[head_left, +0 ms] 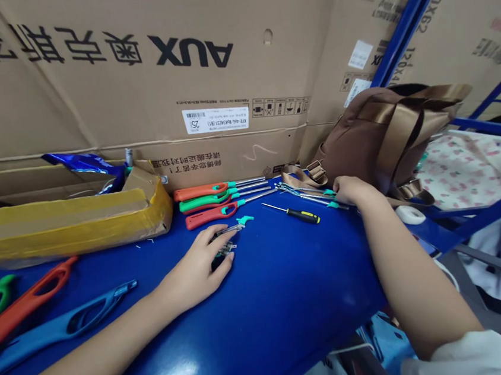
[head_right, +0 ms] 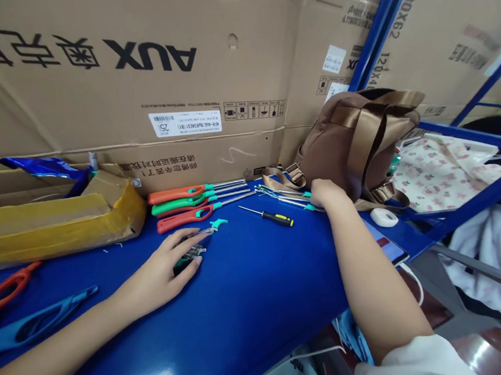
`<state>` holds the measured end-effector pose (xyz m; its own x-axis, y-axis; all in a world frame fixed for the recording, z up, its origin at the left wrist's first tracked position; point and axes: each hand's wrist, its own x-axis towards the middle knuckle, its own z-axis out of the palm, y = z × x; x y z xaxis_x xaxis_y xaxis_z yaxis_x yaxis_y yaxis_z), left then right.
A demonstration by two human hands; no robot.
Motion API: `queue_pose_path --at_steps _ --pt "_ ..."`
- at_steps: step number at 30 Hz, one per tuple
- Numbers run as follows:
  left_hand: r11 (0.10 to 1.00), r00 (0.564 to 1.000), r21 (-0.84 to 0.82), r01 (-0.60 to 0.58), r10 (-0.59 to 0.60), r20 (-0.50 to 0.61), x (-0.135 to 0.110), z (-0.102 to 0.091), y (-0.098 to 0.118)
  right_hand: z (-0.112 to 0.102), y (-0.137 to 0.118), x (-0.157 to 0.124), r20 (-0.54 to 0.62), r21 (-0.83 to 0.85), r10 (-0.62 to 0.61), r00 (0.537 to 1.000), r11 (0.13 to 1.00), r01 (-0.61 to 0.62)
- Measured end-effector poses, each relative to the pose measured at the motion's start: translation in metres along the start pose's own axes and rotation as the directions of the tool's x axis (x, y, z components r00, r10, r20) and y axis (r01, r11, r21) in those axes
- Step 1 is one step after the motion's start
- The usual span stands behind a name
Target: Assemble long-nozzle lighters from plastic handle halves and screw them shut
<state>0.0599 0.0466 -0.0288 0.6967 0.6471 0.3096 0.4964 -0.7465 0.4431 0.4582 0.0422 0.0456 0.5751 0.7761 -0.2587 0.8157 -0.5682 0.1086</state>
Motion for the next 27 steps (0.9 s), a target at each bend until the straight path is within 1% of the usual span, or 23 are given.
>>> queue_pose_path --at_steps 4,7,13,19,27 --pt "1.0 1.0 -0.02 0.015 -0.015 0.011 0.0 -0.004 0.001 0.0 0.001 0.0 0.053 0.0 0.008 0.999 1.0 -0.008" --pt "1.0 1.0 -0.021 0.005 -0.005 0.016 0.0 -0.005 -0.001 0.001 0.003 0.004 0.078 -0.002 0.018 0.997 1.0 -0.017" --pt "0.999 0.999 -0.051 -0.003 0.001 -0.036 0.002 -0.004 -0.003 0.003 0.005 0.011 0.04 -0.014 0.06 0.997 0.998 -0.059" --pt "0.998 0.996 -0.065 0.015 -0.021 -0.086 0.005 -0.004 -0.002 -0.001 0.003 0.004 -0.012 -0.015 0.085 0.996 0.996 -0.085" --pt "0.996 0.992 -0.086 0.03 -0.04 -0.119 0.004 0.0 -0.009 0.0 0.014 0.01 0.0 0.023 0.078 0.997 0.997 -0.078"
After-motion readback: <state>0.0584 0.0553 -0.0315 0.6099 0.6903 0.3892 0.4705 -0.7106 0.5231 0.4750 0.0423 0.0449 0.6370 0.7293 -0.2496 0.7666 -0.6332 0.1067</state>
